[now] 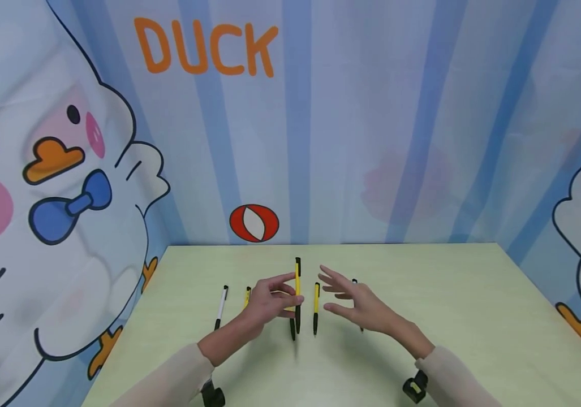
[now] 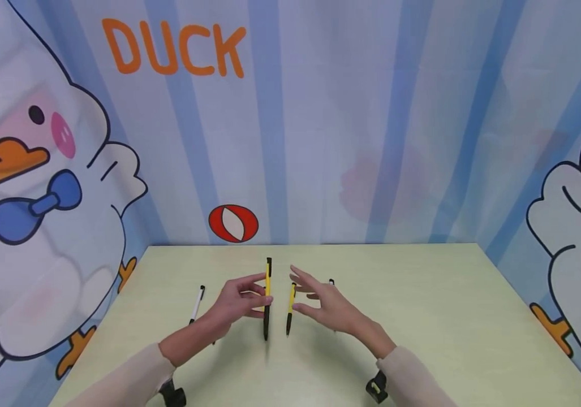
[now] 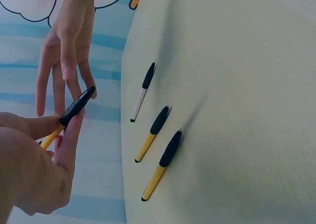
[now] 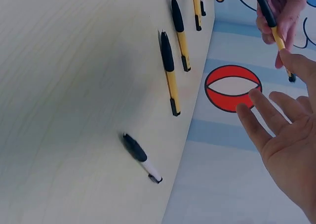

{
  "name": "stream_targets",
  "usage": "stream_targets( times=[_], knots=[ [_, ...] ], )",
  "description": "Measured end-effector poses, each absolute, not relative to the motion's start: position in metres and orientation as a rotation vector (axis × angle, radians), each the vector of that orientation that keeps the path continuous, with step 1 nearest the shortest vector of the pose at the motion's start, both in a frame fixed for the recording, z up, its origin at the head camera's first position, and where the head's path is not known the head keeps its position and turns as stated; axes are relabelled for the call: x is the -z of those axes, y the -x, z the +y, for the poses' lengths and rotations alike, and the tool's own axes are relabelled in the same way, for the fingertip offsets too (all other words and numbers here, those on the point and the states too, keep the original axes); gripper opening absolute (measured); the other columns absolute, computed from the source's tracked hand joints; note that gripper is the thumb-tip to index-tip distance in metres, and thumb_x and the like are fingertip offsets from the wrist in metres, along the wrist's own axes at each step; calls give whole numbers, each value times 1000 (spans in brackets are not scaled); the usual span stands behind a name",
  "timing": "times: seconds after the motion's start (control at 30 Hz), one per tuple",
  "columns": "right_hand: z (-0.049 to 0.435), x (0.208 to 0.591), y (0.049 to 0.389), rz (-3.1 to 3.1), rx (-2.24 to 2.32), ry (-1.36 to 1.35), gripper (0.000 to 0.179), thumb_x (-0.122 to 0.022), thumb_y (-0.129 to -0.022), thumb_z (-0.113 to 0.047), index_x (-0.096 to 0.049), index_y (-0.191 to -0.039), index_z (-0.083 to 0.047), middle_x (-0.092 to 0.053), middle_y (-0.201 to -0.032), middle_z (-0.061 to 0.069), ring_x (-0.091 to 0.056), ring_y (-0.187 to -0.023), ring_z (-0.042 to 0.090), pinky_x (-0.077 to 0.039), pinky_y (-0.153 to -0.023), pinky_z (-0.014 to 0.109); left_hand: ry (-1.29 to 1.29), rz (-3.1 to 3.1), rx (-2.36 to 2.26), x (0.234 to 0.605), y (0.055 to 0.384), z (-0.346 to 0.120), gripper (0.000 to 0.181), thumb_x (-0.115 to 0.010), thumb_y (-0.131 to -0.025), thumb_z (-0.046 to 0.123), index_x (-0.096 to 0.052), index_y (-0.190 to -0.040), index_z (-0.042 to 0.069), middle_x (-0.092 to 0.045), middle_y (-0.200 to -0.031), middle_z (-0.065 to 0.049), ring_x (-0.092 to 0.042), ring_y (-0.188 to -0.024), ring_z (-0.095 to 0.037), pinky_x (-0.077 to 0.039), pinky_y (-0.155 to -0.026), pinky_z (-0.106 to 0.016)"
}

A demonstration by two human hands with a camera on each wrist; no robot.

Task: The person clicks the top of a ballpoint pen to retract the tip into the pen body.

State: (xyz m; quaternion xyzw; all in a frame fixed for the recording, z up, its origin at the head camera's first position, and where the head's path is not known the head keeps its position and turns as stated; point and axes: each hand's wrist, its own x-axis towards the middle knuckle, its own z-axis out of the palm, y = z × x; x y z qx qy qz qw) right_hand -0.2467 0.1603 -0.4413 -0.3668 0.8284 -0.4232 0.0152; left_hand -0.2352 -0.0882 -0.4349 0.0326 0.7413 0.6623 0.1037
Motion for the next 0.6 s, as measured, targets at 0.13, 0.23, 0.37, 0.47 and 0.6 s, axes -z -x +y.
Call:
stream_targets(
  times=[0.13, 0.23, 0.37, 0.47, 0.6],
  knots=[
    [170, 440, 246, 2608, 1319, 1141, 70, -66, -100, -17, -31, -161, -11, -47, -158, 17, -59, -134, 36, -54, -105, 53, -26, 2237, -1933, 435, 236, -96, 62, -78, -89, 8, -55, -147, 8, -64, -103, -10, -73, -83, -11, -66, -78, -38],
    [178, 442, 246, 2641, 1298, 1144, 68, -65, -101, -17, -32, -160, -9, -46, -158, 18, -58, -133, 37, -54, -105, 54, 10, 2263, -1918, 436, 236, -102, 61, -78, -89, 6, -56, -146, 8, -64, -102, -10, -73, -82, -11, -66, -80, -41],
    [190, 446, 247, 2693, 1264, 1129, 64, -63, -102, -17, -35, -159, -5, -46, -157, 20, -57, -133, 40, -55, -103, 53, 30, 2292, -1908, 436, 236, -109, 60, -77, -89, 5, -57, -145, 7, -65, -101, -11, -72, -80, -12, -66, -79, -42],
    [199, 449, 247, 2714, 1254, 1107, 62, -62, -103, -17, -36, -158, -4, -46, -157, 21, -57, -132, 41, -55, -103, 51, 52, 2319, -1890, 438, 236, -114, 59, -78, -89, 5, -57, -144, 6, -64, -100, -12, -71, -78, -13, -66, -76, -40],
    [210, 453, 244, 2737, 1251, 1078, 60, -61, -103, -17, -38, -156, -2, -49, -154, 23, -60, -130, 41, -56, -101, 52, 86, 2336, -1873, 445, 238, -122, 59, -79, -88, 5, -59, -143, 5, -63, -99, -11, -70, -79, -15, -67, -73, -38]
  ],
)
